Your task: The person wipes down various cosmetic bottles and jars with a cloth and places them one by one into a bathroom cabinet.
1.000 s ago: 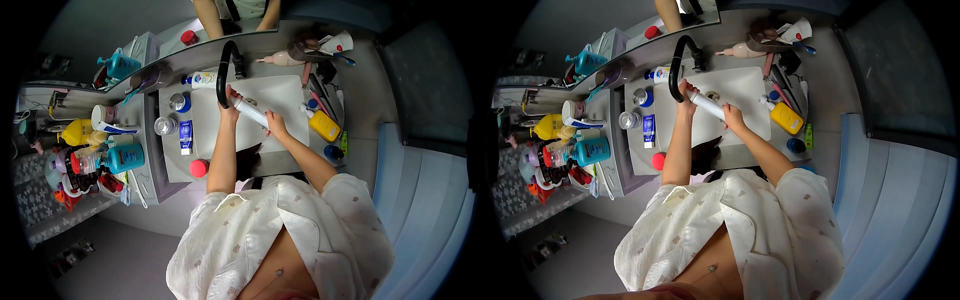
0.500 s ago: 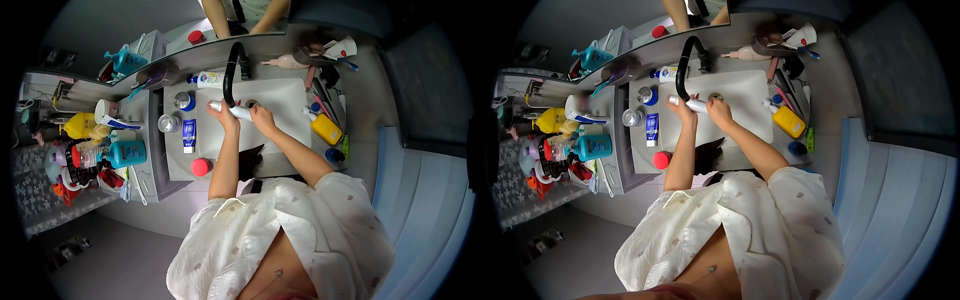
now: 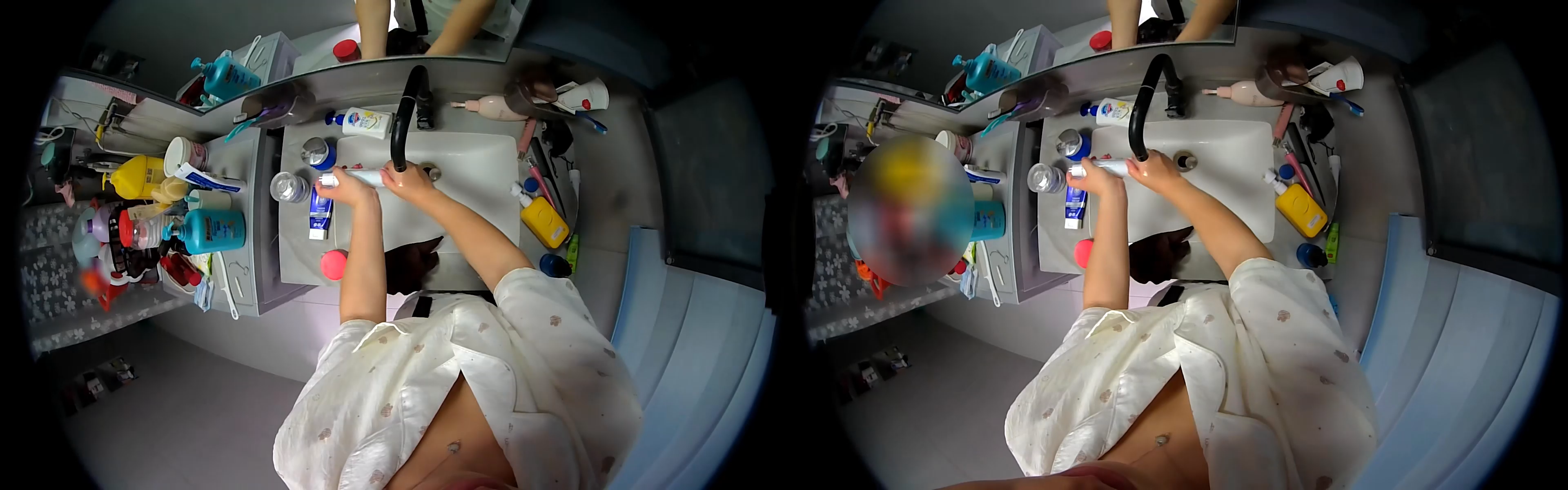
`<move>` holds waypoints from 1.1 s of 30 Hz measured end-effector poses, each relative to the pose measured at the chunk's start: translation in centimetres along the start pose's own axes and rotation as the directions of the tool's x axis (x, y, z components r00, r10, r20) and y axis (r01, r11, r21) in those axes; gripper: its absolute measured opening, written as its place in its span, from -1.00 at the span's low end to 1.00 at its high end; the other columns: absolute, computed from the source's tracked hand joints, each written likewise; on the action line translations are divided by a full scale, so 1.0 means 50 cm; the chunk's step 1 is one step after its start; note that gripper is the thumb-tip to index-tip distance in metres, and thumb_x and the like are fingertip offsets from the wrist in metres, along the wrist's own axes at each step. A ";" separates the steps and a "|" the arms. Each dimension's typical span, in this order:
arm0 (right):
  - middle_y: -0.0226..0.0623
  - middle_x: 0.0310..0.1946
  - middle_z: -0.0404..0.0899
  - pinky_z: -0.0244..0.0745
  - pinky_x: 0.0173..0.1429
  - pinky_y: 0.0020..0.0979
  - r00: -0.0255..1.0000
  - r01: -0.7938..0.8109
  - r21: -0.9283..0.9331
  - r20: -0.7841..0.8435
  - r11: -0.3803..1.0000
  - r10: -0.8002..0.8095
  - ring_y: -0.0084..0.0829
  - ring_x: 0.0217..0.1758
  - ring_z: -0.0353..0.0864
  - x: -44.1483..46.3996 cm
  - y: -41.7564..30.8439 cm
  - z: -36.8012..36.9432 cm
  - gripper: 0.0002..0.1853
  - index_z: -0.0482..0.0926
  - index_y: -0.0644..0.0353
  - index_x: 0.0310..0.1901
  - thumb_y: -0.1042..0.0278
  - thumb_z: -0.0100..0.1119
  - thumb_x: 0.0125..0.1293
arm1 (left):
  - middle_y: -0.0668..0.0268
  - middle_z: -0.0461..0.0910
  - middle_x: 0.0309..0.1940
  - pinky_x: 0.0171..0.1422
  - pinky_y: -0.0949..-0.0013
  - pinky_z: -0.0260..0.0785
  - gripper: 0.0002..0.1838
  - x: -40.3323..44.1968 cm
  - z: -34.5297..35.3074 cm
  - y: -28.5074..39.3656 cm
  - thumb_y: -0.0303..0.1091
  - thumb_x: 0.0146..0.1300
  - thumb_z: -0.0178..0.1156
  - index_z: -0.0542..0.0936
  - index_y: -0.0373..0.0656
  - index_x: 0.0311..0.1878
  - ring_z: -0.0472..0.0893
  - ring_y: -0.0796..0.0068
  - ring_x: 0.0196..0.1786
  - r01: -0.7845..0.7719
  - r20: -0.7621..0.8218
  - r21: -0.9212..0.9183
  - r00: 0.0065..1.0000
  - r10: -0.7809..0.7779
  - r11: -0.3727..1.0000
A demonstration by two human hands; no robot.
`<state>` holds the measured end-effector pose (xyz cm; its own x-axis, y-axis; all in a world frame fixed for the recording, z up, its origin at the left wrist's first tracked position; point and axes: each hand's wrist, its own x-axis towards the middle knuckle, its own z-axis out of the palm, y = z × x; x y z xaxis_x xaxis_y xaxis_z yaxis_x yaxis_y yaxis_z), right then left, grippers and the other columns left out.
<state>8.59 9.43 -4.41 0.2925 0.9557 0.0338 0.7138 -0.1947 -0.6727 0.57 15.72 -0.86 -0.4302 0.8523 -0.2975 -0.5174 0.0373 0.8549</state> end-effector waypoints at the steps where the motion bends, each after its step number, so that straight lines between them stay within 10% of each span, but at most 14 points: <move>1: -0.13 -0.62 0.50 0.43 -0.38 -0.18 0.969 0.164 0.113 -0.204 0.980 -0.139 -0.13 -0.51 0.53 -0.007 0.019 0.005 -0.64 0.43 0.21 -0.31 0.02 -0.05 0.18 | 0.14 0.31 -0.33 -0.50 0.29 0.37 -0.50 -0.004 0.002 -0.006 -0.52 0.08 -0.03 0.03 -0.10 0.08 0.41 0.34 -0.52 0.006 -0.019 -0.018 1.000 -0.006 1.000; 3: -0.16 -0.66 0.48 0.43 -0.47 -0.21 0.879 0.337 0.191 -0.414 0.922 -0.236 -0.20 -0.57 0.53 -0.014 0.014 0.004 -0.67 0.42 0.20 -0.30 0.05 -0.01 0.17 | 0.14 0.30 -0.33 -0.50 0.29 0.37 -0.50 -0.002 0.005 -0.011 -0.52 0.08 -0.03 0.04 -0.09 0.08 0.41 0.34 -0.53 0.011 -0.035 -0.032 0.999 -0.012 0.999; 5: -0.20 -0.62 0.46 0.34 -0.68 -0.36 0.923 -0.316 0.830 0.158 0.460 0.350 -0.40 -0.68 0.49 -0.025 0.008 -0.006 -0.67 0.38 0.16 -0.22 0.05 0.05 0.16 | 0.15 0.31 -0.32 -0.51 0.28 0.38 -0.51 -0.008 0.010 -0.018 -0.53 0.08 -0.04 0.04 -0.09 0.08 0.41 0.36 -0.52 0.052 0.012 -0.103 0.999 -0.051 0.993; 7: -0.34 -0.66 0.37 0.14 -0.81 -0.57 0.902 -0.355 0.848 0.200 0.393 0.382 -0.62 -0.80 0.32 -0.031 0.003 -0.029 -0.63 0.34 0.16 -0.20 0.01 0.04 0.16 | 0.17 0.34 -0.34 -0.51 0.28 0.38 -0.50 -0.009 0.013 -0.016 -0.53 0.08 -0.05 0.05 -0.08 0.08 0.43 0.35 -0.54 0.002 0.135 -0.097 0.991 0.011 0.995; 9: -0.45 -0.74 0.25 0.03 -0.82 -0.66 0.741 -0.591 0.790 0.611 -0.162 0.277 -0.71 -0.86 0.12 -0.037 0.010 -0.042 -0.59 0.33 0.20 -0.25 -0.02 0.05 0.14 | 0.19 0.37 -0.39 -0.52 0.29 0.38 -0.51 -0.014 0.019 -0.001 -0.55 0.08 -0.05 0.05 -0.06 0.07 0.45 0.35 -0.56 0.012 0.325 -0.031 0.946 -0.001 0.999; 14: -0.60 -0.81 0.10 -0.19 -0.85 -0.72 0.464 -0.834 0.478 0.878 -0.275 0.120 -0.79 -0.91 -0.10 -0.026 0.051 -0.079 -0.39 0.33 0.20 -0.43 -0.33 0.04 -0.03 | 0.18 0.38 -0.40 -0.42 0.33 0.40 -0.47 -0.014 0.033 -0.024 -0.55 0.07 0.00 0.03 -0.02 0.07 0.45 0.37 -0.48 -0.104 0.475 -0.014 0.875 0.098 0.995; 18: -0.53 -0.75 0.17 -0.08 -0.85 -0.63 0.396 -0.878 0.458 0.857 -0.136 0.329 -0.71 -0.88 -0.02 -0.042 0.086 -0.104 -0.37 0.36 0.20 -0.38 -0.37 -0.01 -0.02 | 0.18 0.32 -0.20 -0.20 0.31 0.38 -0.42 -0.049 0.014 -0.062 -0.51 0.08 0.09 0.01 -0.04 0.10 0.44 0.39 -0.25 -0.146 0.488 0.047 0.867 0.105 0.988; 21: -0.38 -0.65 0.31 0.22 -0.72 -0.47 0.575 -0.802 0.543 0.590 0.249 0.567 -0.52 -0.80 0.24 -0.046 0.141 -0.108 -0.41 0.42 0.18 -0.30 -0.31 -0.03 0.02 | 0.17 0.27 -0.13 -0.14 0.36 0.36 -0.37 -0.102 0.014 -0.086 -0.51 0.06 0.15 0.01 -0.07 0.12 0.42 0.38 -0.21 0.061 0.407 0.036 0.911 -0.070 0.997; 23: -0.21 -0.40 0.47 0.40 -0.46 -0.35 0.913 -0.406 -0.114 -0.003 0.906 0.409 -0.30 -0.59 0.47 -0.030 0.191 -0.093 -0.55 0.47 0.15 -0.24 -0.11 0.04 0.06 | 0.18 0.23 -0.08 -0.09 0.41 0.32 -0.34 -0.108 0.004 -0.099 -0.50 0.03 0.20 0.02 -0.10 0.13 0.40 0.36 -0.17 0.172 0.399 0.114 0.894 -0.204 0.978; 24: -0.19 -0.31 0.54 0.44 -0.28 -0.34 0.970 -0.127 -0.319 -0.237 0.939 0.051 -0.18 -0.44 0.54 -0.039 0.160 -0.124 -0.71 0.50 0.19 -0.27 0.15 0.07 0.08 | 0.18 0.22 -0.07 -0.08 0.40 0.31 -0.34 -0.099 -0.004 -0.129 -0.49 0.03 0.20 0.03 -0.11 0.13 0.39 0.36 -0.14 0.027 0.408 0.319 0.898 -0.163 0.947; 25: -0.19 -0.31 0.54 0.44 -0.28 -0.34 0.971 -0.122 -0.323 -0.234 0.938 0.046 -0.18 -0.44 0.54 -0.021 0.148 -0.132 -0.71 0.50 0.19 -0.27 0.15 0.07 0.08 | 0.18 0.21 -0.06 -0.07 0.40 0.30 -0.33 -0.091 -0.013 -0.158 -0.49 0.02 0.21 0.03 -0.12 0.12 0.37 0.36 -0.11 -0.119 0.424 0.504 0.897 -0.125 0.856; 27: -0.21 -0.35 0.58 0.44 -0.31 -0.38 0.989 -0.085 0.326 -0.086 0.941 0.119 -0.29 -0.44 0.55 0.043 0.134 -0.141 -0.81 0.51 0.22 -0.28 0.34 0.03 0.10 | 0.18 0.22 -0.07 -0.04 0.38 0.27 -0.36 -0.118 -0.014 -0.151 -0.48 0.02 0.20 0.06 -0.17 0.11 0.34 0.36 -0.08 -0.098 0.452 0.481 0.879 -0.151 0.871; 30: -0.30 -0.47 0.58 0.44 -0.33 -0.44 0.963 -0.250 0.562 0.058 0.788 0.264 -0.41 -0.45 0.53 0.107 0.109 -0.153 -0.82 0.52 0.26 -0.30 0.40 -0.02 0.11 | 0.19 0.18 -0.06 0.17 0.36 0.05 -0.41 -0.133 -0.026 -0.138 -0.45 0.00 0.19 0.12 -0.24 0.08 0.22 0.36 0.04 -0.177 0.596 0.449 0.790 -0.146 0.876; 33: -0.33 -0.46 0.57 0.41 -0.33 -0.49 0.952 -0.263 0.761 0.105 0.593 0.287 -0.51 -0.43 0.49 0.115 0.091 -0.151 -0.80 0.52 0.29 -0.29 0.40 -0.04 0.12 | 0.25 0.33 -0.21 -0.12 0.40 0.30 -0.53 -0.132 -0.044 -0.140 -0.47 0.02 0.20 0.19 -0.18 -0.05 0.39 0.45 -0.18 -0.160 0.601 0.440 0.784 -0.157 0.884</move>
<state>18.33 12.39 -1.71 0.4164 0.8772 -0.2389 -0.1379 -0.1988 -0.9703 5.40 8.68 -5.85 0.1888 0.9756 -0.1120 -0.0631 0.1259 0.9900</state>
